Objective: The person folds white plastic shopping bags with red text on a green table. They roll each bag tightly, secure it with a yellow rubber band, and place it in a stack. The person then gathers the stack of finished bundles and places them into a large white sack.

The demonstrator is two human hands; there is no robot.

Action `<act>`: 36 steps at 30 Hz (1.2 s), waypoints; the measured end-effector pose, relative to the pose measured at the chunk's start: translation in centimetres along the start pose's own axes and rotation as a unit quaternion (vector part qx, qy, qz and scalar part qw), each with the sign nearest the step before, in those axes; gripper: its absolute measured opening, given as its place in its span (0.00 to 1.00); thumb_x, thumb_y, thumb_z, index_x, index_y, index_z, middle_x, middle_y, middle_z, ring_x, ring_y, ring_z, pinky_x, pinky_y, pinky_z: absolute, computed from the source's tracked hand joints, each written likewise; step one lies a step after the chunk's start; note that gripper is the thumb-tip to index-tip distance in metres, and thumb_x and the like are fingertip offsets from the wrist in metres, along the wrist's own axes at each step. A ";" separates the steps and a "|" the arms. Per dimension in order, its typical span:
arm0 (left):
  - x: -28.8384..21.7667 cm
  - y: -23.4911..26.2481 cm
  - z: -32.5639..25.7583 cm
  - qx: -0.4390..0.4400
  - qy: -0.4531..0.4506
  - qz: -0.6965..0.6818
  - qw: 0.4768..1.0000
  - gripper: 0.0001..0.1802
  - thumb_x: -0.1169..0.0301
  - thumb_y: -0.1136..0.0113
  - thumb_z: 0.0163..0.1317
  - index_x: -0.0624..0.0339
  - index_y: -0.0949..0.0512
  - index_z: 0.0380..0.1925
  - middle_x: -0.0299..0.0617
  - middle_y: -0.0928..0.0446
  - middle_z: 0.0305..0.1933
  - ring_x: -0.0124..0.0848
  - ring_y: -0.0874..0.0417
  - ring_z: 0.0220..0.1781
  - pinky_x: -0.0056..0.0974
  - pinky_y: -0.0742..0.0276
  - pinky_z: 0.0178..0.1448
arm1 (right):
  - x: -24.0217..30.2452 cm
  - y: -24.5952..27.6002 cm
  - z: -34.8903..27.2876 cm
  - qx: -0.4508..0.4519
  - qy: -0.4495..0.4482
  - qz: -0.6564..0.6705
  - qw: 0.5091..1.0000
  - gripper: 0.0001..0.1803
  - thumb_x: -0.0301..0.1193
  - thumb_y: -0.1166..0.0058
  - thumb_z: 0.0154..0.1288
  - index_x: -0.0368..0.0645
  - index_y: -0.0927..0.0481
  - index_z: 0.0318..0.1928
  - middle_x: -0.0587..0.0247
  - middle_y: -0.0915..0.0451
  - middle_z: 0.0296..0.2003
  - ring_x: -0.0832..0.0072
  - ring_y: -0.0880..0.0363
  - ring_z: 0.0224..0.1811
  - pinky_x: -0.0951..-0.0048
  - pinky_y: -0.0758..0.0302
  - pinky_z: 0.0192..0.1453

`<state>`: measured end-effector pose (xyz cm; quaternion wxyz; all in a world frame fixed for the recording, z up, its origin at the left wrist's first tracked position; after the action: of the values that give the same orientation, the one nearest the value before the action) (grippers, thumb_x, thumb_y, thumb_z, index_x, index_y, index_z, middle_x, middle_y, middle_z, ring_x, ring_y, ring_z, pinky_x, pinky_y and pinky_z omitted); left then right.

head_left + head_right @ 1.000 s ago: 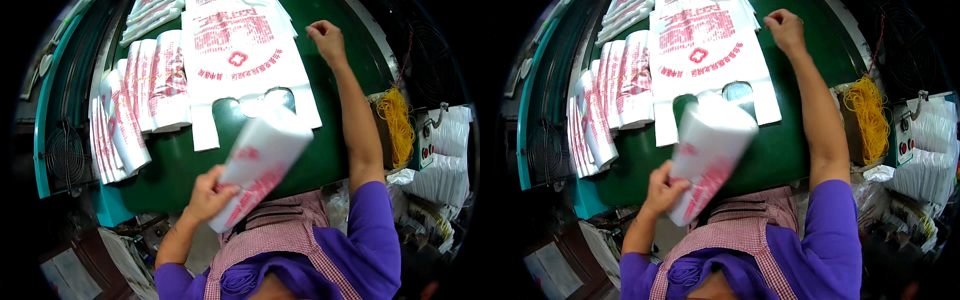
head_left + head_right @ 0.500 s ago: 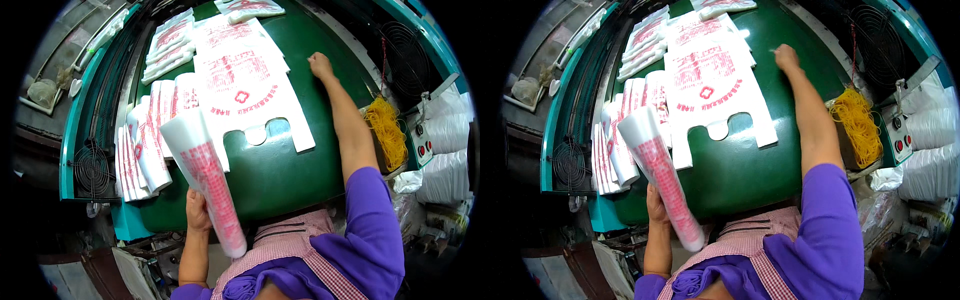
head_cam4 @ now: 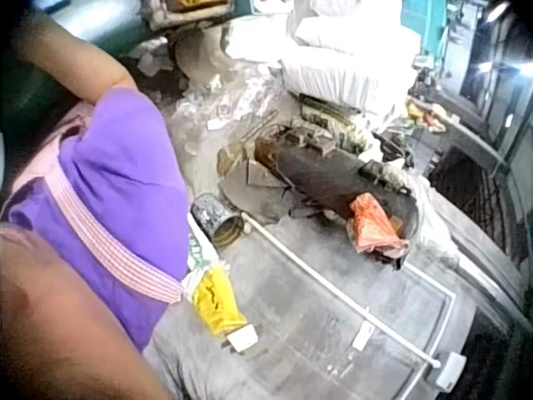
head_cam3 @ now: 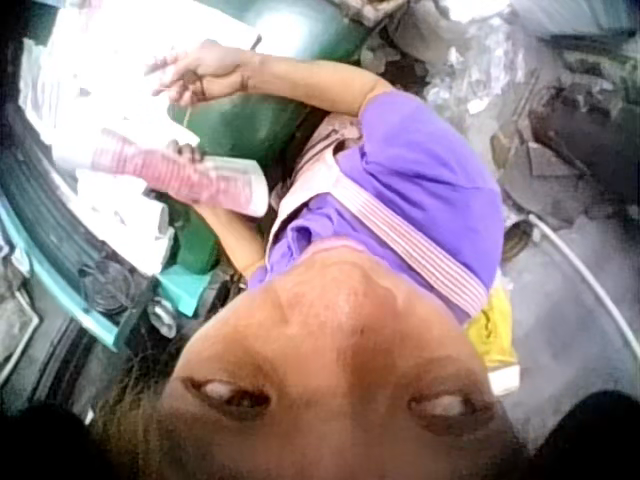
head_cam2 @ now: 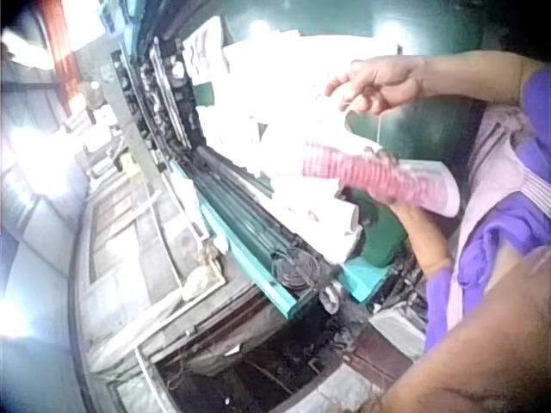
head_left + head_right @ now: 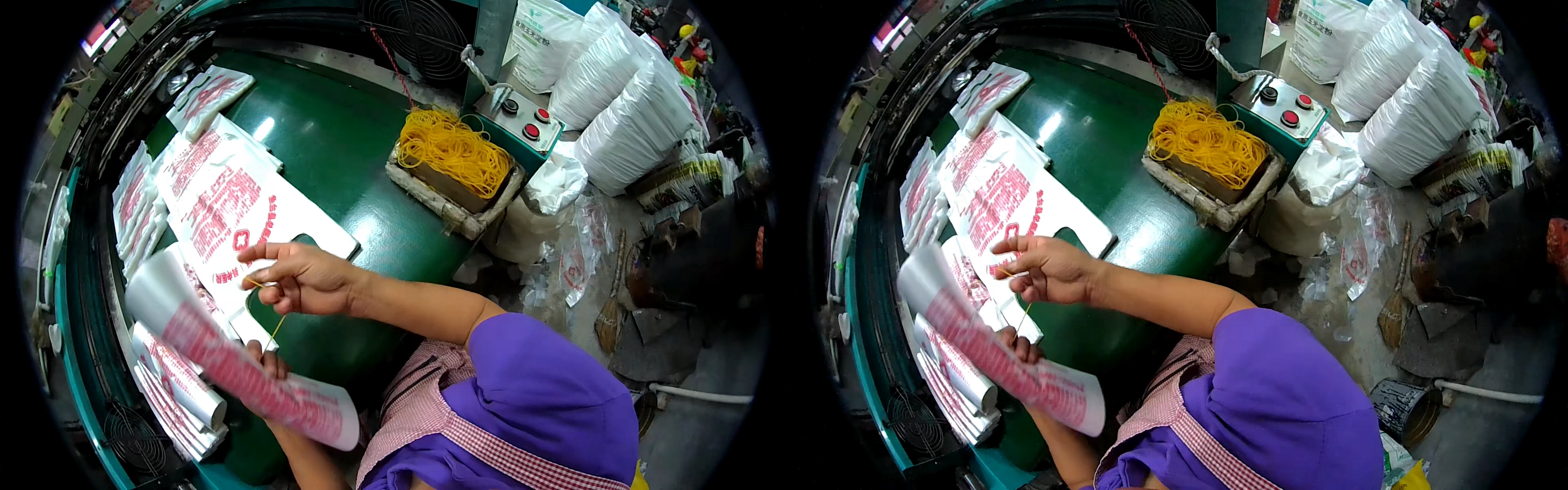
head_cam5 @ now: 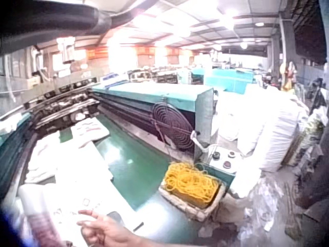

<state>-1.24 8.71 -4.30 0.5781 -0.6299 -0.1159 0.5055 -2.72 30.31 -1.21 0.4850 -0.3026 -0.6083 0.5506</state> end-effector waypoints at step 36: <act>-0.9 3.6 -14.9 0.103 -0.045 0.883 0.456 0.23 0.79 0.42 0.53 0.52 0.26 0.52 0.43 0.27 0.60 0.40 0.29 0.65 0.51 0.39 0.69 | 1.1 6.7 -19.1 0.093 -0.077 -0.969 0.213 0.47 0.32 0.32 0.43 0.55 0.37 0.67 0.57 0.46 0.71 0.56 0.55 0.75 0.50 0.57 0.74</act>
<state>8.27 -2.17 -9.53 -0.1229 -0.3068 0.5297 0.7811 13.43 39.91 -8.88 0.6185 0.6127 -0.4095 -0.2729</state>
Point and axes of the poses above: each hand's wrist, its own z-axis towards the middle knuckle, its own y-axis out of the back of the hand, x = y × z, the point moved 1 cm from there along z, towards the middle knuckle
